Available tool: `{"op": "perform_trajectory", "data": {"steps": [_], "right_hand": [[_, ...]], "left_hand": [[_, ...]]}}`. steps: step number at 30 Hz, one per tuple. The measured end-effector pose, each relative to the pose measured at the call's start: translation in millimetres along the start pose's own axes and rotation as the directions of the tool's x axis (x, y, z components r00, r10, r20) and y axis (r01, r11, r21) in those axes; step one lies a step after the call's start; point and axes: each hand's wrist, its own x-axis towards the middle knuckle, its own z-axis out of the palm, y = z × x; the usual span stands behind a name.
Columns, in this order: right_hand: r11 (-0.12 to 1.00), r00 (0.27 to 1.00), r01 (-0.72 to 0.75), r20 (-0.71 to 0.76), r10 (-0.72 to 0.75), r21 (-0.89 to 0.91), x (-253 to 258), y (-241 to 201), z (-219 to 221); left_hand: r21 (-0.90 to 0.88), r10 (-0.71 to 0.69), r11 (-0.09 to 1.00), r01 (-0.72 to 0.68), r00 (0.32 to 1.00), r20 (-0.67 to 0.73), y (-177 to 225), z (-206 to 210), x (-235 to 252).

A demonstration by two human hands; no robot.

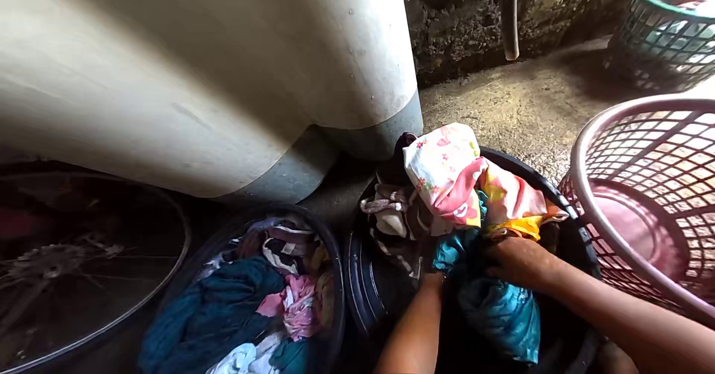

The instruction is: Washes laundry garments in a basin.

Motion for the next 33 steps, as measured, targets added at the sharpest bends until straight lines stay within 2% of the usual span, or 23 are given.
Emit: {"op": "perform_trajectory", "data": {"steps": [2, 4, 6, 7, 8, 9, 11, 12, 14, 18, 22, 24, 26, 29, 30, 32, 33], "right_hand": [[0.994, 0.990, 0.096, -0.094, -0.100, -0.049, -28.3, -28.2, 3.0], [0.990, 0.990, 0.137, -0.022, -0.138, -0.029, -23.7, -39.5, 29.9], [0.996, 0.996, 0.083, 0.022, -0.083, -0.024, 3.4, -30.5, 65.0], [0.998, 0.998, 0.045, 0.038, -0.043, -0.047, 18.4, -23.0, 79.8], [0.999, 0.999, 0.006, 0.046, -0.003, -0.047, 31.4, -17.3, 91.9], [0.999, 0.998, -0.028, 0.047, 0.029, -0.029, 41.5, -14.7, 102.6], [0.996, 0.997, -0.078, 0.024, 0.077, 0.032, 52.2, -12.5, 121.5], [0.994, 0.995, -0.103, 0.020, 0.102, 0.047, 55.5, -13.1, 123.8], [0.983, 0.983, -0.181, 0.015, 0.181, 0.035, 63.0, -18.1, 126.9], [0.935, 0.942, -0.334, 0.015, 0.334, 0.124, 81.1, -14.0, 139.1], [0.912, 0.956, -0.284, 0.010, 0.295, 0.296, 79.1, 9.5, 138.7], [0.919, 0.971, -0.215, -0.032, 0.239, 0.329, 74.1, 14.8, 134.1], [0.927, 0.979, -0.171, -0.046, 0.197, 0.333, 67.6, 15.5, 129.2], [0.930, 0.973, -0.231, 0.043, 0.228, 0.286, 66.8, 15.3, 124.6], [0.936, 0.967, -0.253, 0.057, 0.246, 0.244, 60.7, 10.1, 118.2], [0.931, 0.948, -0.316, 0.088, 0.305, 0.182, 29.3, -14.0, 91.1], [0.929, 0.925, -0.354, 0.188, 0.330, 0.109, 14.8, -28.7, 69.4]], "left_hand": [[-0.041, 0.021, 0.999, -0.021, 1.000, 0.019, -19.6, 11.0, 16.5], [0.078, 0.084, 0.994, -0.082, 0.996, -0.016, -27.6, 10.3, 22.3], [0.158, 0.108, 0.983, -0.094, 0.991, -0.084, -21.1, 2.7, 28.2], [0.254, 0.125, 0.961, -0.106, 0.990, -0.058, -13.7, -6.7, 26.3], [0.346, 0.207, 0.923, -0.167, 0.975, -0.081, -17.2, -13.0, 29.6], [0.448, 0.221, 0.877, -0.177, 0.974, -0.048, -13.3, -24.9, 26.8], [0.642, 0.145, 0.751, -0.153, 0.987, 0.065, -1.6, -47.3, 23.6], [0.653, 0.128, 0.739, -0.163, 0.987, 0.101, 1.6, -56.7, 24.9], [0.583, 0.160, 0.786, -0.205, 0.979, 0.129, -1.0, -70.6, 26.5], [0.567, 0.158, 0.807, -0.164, 0.986, 0.060, -10.1, -64.8, 13.7], [0.681, 0.142, 0.722, -0.120, 0.990, 0.023, -20.5, -33.8, 13.6], [0.679, 0.138, 0.725, -0.113, 0.990, 0.017, -28.0, -22.1, 18.2], [0.684, 0.061, 0.726, -0.076, 0.997, 0.046, -24.1, -18.3, 13.9], [0.688, -0.111, 0.725, 0.020, 0.990, 0.088, -0.5, -25.1, -19.6], [0.664, -0.088, 0.748, -0.004, 0.991, 0.105, -3.1, -28.5, -18.7], [0.625, 0.162, 0.755, -0.198, 0.980, 0.115, -27.5, -30.2, 4.2], [0.634, 0.225, 0.730, -0.254, 0.966, 0.128, -32.0, -29.1, 10.4]]}}
